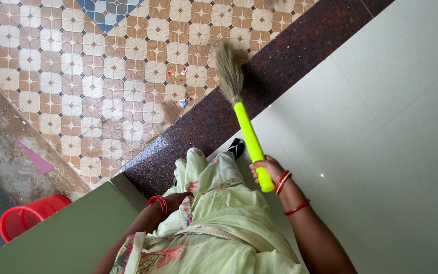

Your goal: The person sweeps the floor using a broom with a green handle, gathering debris into a pile.

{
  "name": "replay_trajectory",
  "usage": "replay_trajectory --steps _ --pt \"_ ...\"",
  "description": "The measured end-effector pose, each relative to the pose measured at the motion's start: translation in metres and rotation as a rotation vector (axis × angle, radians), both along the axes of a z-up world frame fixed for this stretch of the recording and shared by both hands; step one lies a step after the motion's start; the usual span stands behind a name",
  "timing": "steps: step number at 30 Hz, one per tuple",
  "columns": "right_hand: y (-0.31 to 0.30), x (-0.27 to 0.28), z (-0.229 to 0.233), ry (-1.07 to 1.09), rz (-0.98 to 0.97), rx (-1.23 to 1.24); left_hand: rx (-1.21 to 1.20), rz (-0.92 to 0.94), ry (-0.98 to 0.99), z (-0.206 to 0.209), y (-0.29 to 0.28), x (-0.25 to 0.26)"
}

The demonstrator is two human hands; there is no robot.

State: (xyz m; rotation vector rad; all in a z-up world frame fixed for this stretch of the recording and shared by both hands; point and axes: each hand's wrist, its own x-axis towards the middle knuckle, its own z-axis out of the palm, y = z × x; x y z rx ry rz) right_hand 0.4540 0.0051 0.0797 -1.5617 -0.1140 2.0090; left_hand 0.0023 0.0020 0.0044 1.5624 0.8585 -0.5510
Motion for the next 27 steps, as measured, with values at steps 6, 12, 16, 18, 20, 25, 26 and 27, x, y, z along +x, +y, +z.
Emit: replay_trajectory --steps 6,12,16,18,20,25,26,27 --pt "0.007 0.073 0.079 -0.201 -0.048 -0.022 0.091 -0.036 -0.063 0.029 0.037 0.040" --pt "-0.052 0.114 0.088 -0.369 -0.293 -0.005 0.273 -0.151 -0.215 0.092 0.073 0.063" --pt "-0.094 0.125 0.058 -0.358 -0.528 -0.034 0.397 -0.226 -0.281 0.119 0.091 0.078" --pt "-0.113 0.141 0.032 -0.302 -0.580 -0.066 0.447 -0.275 -0.289 0.125 0.096 0.082" --pt "-0.126 0.167 0.006 -0.158 -0.732 -0.157 0.493 -0.349 -0.259 0.128 0.094 0.086" --pt "-0.126 0.189 -0.034 0.008 -0.766 -0.273 0.335 -0.216 -0.219 0.115 0.086 0.110" --pt "-0.121 0.180 -0.036 0.043 -0.684 -0.297 0.322 -0.206 -0.207 0.115 0.086 0.110" --pt "-0.113 0.167 -0.038 0.023 -0.626 -0.304 0.312 -0.190 -0.196 0.115 0.085 0.110"
